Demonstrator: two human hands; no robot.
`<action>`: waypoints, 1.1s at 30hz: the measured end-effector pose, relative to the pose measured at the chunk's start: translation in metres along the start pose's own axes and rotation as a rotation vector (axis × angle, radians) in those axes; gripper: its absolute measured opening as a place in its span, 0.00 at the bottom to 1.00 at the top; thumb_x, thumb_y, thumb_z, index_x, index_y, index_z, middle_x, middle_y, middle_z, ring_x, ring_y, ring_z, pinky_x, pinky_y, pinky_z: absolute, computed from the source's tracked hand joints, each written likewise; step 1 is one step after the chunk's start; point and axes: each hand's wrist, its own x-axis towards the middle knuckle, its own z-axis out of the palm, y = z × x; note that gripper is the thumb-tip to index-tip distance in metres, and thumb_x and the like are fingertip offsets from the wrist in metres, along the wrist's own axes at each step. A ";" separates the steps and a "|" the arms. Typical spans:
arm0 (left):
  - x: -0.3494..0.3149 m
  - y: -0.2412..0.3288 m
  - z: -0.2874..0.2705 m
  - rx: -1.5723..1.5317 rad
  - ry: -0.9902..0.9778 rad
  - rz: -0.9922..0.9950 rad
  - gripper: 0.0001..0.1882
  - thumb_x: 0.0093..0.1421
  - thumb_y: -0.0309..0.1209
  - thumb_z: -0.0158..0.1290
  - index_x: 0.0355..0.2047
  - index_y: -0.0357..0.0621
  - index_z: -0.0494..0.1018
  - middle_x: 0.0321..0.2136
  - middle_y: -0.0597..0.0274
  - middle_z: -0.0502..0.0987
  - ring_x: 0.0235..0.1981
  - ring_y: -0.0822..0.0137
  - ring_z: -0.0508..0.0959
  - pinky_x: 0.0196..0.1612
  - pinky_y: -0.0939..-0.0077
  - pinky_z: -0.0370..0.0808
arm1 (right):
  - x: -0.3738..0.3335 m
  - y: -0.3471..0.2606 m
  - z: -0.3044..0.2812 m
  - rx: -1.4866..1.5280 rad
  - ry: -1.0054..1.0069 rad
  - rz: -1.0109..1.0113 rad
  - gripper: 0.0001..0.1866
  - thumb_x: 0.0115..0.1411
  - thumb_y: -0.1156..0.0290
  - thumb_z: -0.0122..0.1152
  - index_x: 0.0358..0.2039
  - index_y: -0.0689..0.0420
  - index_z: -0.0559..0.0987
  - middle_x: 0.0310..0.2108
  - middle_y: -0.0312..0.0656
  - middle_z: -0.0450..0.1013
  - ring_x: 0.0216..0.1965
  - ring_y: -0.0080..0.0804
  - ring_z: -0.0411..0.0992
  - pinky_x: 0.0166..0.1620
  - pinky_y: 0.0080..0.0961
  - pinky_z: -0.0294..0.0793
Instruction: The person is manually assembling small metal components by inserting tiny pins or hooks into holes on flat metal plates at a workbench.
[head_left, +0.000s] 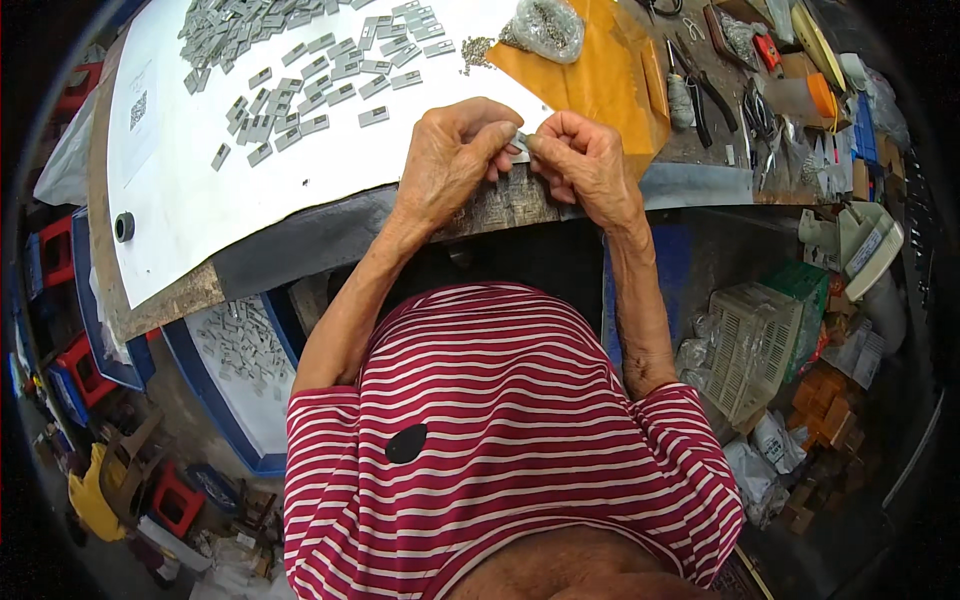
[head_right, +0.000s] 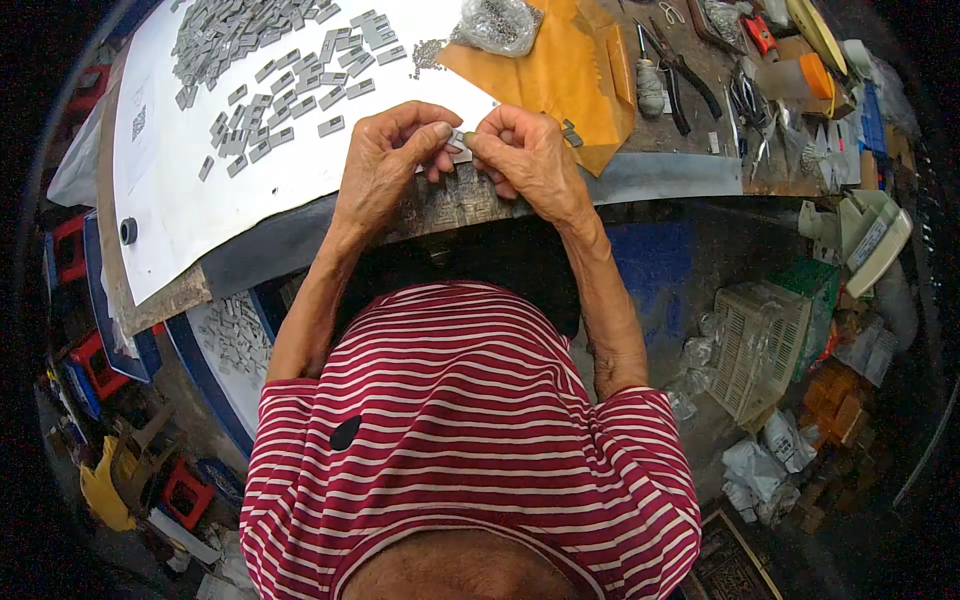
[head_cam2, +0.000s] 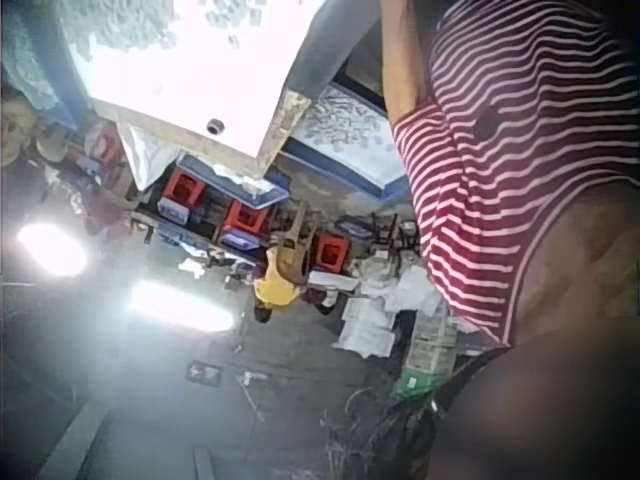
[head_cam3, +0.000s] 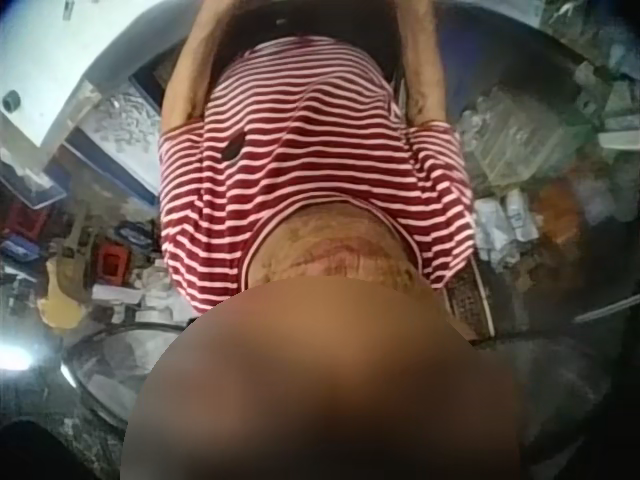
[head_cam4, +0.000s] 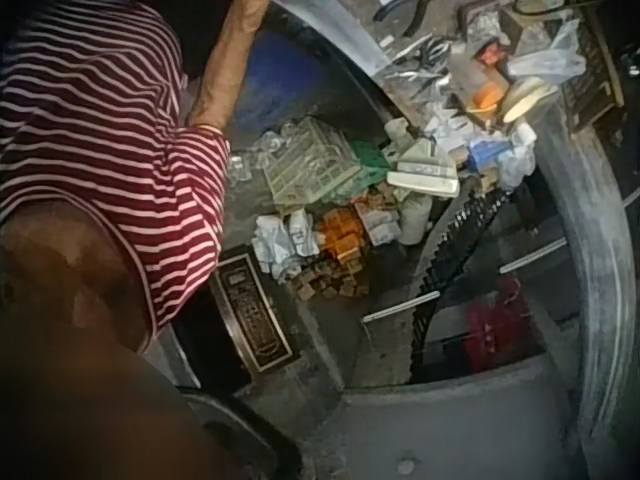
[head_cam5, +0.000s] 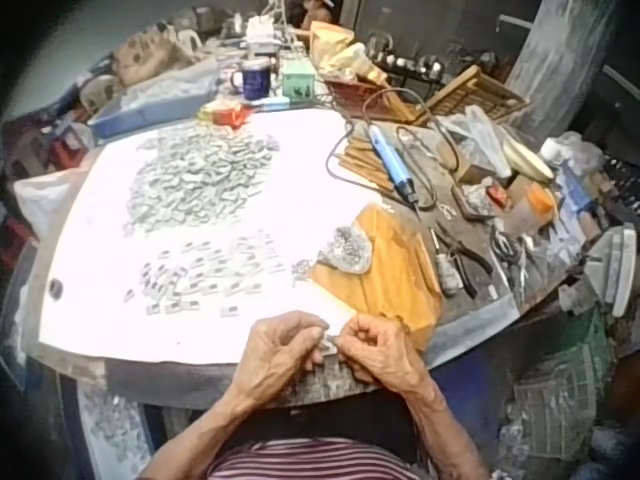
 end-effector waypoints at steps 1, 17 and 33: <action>0.000 0.000 0.000 -0.014 -0.002 0.002 0.10 0.58 0.27 0.47 0.36 0.34 0.73 0.20 0.64 0.74 0.20 0.79 0.71 0.24 0.88 0.68 | 0.000 0.000 0.001 -0.001 0.000 0.001 0.07 0.55 0.71 0.56 0.26 0.60 0.70 0.19 0.33 0.67 0.14 0.11 0.57 0.14 0.08 0.54; 0.001 -0.004 0.003 -0.101 0.012 -0.012 0.08 0.55 0.24 0.47 0.30 0.31 0.73 0.16 0.62 0.73 0.16 0.78 0.69 0.19 0.87 0.67 | 0.002 0.003 0.003 0.087 -0.016 -0.034 0.06 0.55 0.74 0.53 0.27 0.64 0.71 0.19 0.37 0.68 0.15 0.14 0.61 0.14 0.10 0.59; 0.004 -0.008 -0.002 -0.238 0.008 -0.096 0.08 0.53 0.24 0.49 0.31 0.30 0.73 0.18 0.57 0.75 0.15 0.77 0.72 0.18 0.87 0.69 | -0.002 0.004 0.010 0.123 0.051 -0.049 0.07 0.56 0.73 0.50 0.30 0.66 0.71 0.20 0.38 0.69 0.15 0.15 0.62 0.14 0.12 0.61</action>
